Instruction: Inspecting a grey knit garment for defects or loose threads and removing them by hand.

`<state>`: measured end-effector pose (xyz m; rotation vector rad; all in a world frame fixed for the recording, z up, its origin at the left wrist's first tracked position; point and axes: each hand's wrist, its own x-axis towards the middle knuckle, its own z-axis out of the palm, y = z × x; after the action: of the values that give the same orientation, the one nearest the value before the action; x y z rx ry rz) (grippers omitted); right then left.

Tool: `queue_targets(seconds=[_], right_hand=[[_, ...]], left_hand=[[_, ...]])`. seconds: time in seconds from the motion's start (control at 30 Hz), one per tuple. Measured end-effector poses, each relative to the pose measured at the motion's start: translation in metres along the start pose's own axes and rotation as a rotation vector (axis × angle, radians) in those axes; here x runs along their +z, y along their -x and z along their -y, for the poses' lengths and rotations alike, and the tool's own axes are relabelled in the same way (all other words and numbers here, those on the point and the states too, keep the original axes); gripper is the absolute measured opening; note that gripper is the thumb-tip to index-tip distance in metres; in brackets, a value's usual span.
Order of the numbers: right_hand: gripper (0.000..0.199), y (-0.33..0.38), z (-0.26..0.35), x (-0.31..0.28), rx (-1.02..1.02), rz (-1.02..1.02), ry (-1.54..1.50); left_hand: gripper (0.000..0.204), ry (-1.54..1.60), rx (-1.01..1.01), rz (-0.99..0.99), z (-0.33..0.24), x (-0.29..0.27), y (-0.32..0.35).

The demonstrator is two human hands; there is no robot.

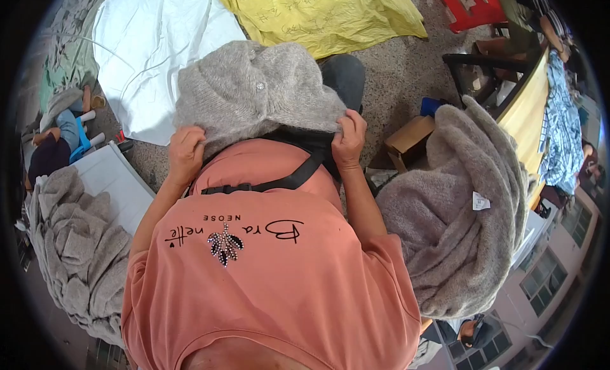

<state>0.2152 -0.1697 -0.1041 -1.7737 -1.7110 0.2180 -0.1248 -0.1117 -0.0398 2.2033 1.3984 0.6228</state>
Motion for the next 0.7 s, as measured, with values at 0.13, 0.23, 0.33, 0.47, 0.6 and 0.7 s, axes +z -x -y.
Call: queue_targets(seconds=[0.13,0.23,0.33,0.47,0.6,0.7], right_hand=[[0.027,0.003,-0.004,0.003,0.091,-0.038,-0.043],[0.023,0.009,-0.007,0.006,0.146,-0.036,-0.066],[0.021,0.004,-0.011,0.002,0.114,0.012,0.052],[0.024,-0.057,0.044,-0.017,-0.047,0.277,0.193],[0.021,-0.115,0.073,0.021,-0.066,0.32,-0.436],[0.028,-0.152,0.079,0.074,-0.101,0.436,-0.485]], left_hand=[[0.018,-0.04,0.065,0.061,0.003,0.001,0.008],[0.01,-0.033,0.037,0.103,0.006,-0.001,0.012],[0.01,0.324,-0.249,0.275,0.004,-0.007,0.02],[0.009,0.316,-0.224,0.416,-0.01,-0.022,0.012],[0.01,0.349,-0.346,0.616,0.0,-0.022,0.023],[0.017,0.329,-0.29,0.536,0.001,-0.02,0.027]])
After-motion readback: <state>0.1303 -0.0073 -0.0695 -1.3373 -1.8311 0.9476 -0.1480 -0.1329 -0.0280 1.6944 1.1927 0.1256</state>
